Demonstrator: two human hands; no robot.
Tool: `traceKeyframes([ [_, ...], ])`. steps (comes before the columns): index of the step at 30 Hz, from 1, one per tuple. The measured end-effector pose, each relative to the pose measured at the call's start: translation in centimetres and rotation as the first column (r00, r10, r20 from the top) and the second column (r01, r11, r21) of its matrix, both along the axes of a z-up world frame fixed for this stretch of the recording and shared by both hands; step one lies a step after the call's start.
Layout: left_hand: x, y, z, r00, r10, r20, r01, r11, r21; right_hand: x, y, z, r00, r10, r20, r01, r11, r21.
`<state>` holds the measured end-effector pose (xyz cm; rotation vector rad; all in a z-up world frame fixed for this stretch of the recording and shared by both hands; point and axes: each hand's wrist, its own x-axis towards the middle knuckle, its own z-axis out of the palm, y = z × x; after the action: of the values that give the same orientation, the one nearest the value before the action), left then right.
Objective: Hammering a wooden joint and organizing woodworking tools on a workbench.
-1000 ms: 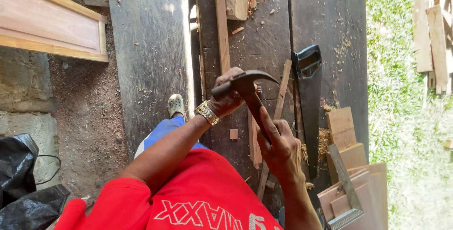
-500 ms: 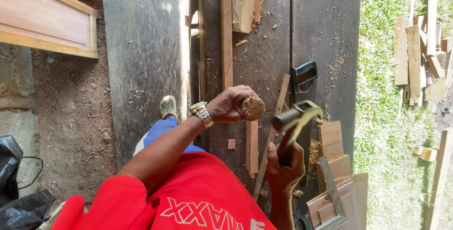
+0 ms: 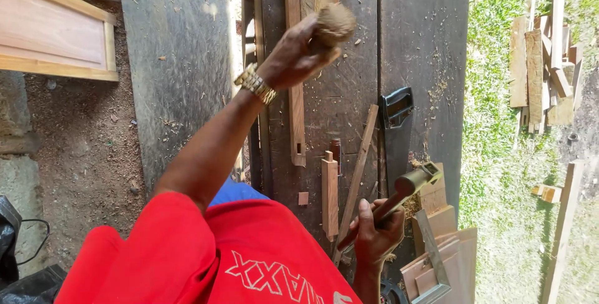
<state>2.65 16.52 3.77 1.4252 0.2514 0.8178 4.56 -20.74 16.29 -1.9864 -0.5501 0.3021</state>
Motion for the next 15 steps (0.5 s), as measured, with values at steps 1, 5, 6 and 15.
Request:
traceKeyframes([
  [1,0.7,1.0,0.2,0.990,0.136,0.026,-0.138,0.958,0.251,0.1,0.5,0.1,1.000,0.003,-0.014,-0.003,1.000,-0.004],
  [5,2.1,4.0,1.8,0.969,0.247,-0.011,-0.232,0.925,0.302,0.5,1.9,0.1,0.999,0.031,-0.012,-0.031,0.999,-0.019],
  [6,2.5,4.3,1.3,0.969,0.248,-0.009,-0.234,0.924,0.303,0.7,2.1,0.1,0.999,0.032,-0.011,-0.032,0.999,-0.017],
  [15,3.4,5.2,-0.3,0.961,0.136,-0.242,-0.053,0.945,0.321,2.1,4.2,0.0,0.993,0.115,0.015,-0.115,0.993,-0.039],
])
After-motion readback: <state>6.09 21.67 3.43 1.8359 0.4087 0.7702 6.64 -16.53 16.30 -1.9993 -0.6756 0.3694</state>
